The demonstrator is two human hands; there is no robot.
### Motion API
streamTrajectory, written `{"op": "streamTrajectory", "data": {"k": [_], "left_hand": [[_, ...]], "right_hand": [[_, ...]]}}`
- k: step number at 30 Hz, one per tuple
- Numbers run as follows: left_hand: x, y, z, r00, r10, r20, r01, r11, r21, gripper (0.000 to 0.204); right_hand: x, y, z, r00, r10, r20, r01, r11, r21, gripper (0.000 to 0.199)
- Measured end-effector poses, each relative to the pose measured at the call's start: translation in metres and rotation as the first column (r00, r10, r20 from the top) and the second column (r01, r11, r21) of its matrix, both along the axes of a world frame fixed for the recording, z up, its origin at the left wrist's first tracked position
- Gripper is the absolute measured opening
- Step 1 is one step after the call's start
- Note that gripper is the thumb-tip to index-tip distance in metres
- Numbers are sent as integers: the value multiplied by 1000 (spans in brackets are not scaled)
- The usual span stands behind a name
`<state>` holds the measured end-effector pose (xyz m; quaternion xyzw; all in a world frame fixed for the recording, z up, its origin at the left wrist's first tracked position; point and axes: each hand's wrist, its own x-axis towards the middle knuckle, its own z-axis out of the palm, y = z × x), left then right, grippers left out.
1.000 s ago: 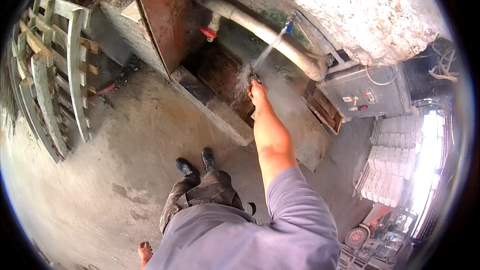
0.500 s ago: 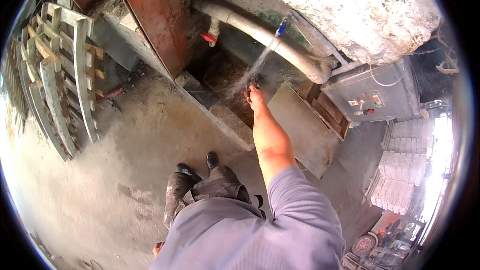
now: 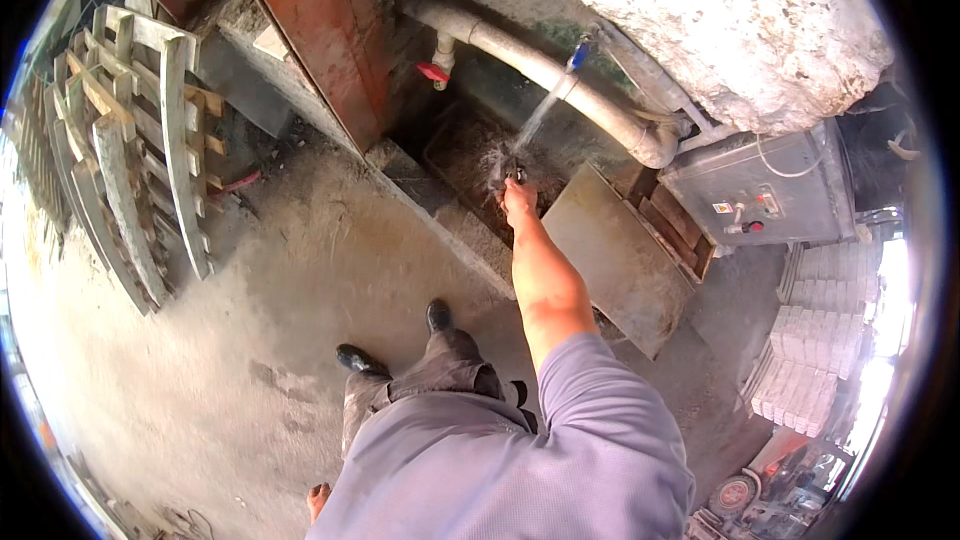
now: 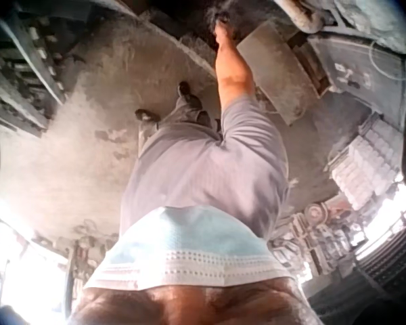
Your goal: The person welds a metal piece on the floor using a welding torch, producing sparks. After welding, they pick up the metal piece, rinse it under a water tap, and inspect it.
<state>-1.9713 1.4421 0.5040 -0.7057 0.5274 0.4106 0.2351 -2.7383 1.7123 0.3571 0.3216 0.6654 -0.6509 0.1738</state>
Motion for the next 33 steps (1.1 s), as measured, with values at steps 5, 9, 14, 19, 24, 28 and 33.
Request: {"op": "streamTrajectory", "data": {"k": [5,9,14,19,24,28,33], "left_hand": [[7,4,2,999,32,6,-32,999,-2,53],[7,13,0,999,45,-15,-45,999,12,52],[16,19,3,998,65,-27,-64,998,16,51],[20,27,5,996,82,-27,-82,996,21,49],[18,31,7,995,91,-29,-90,996,25,48],[15,32,4,995,93,-39,-92,995,30,47],[13,31,2,994,96,-49,-94,995,33,45]], "right_hand": [[13,-14,3,998,-47,-31,48,998,40,22],[6,2,-2,999,-22,-48,25,997,75,24],[-3,5,-4,997,-48,-54,50,998,42,22],[-4,2,6,998,-24,-59,32,989,145,19],[-5,-1,13,996,-81,-29,84,992,93,21],[-8,4,11,999,-48,-19,49,997,60,21],[-7,4,14,999,-47,-18,49,996,77,20]]}}
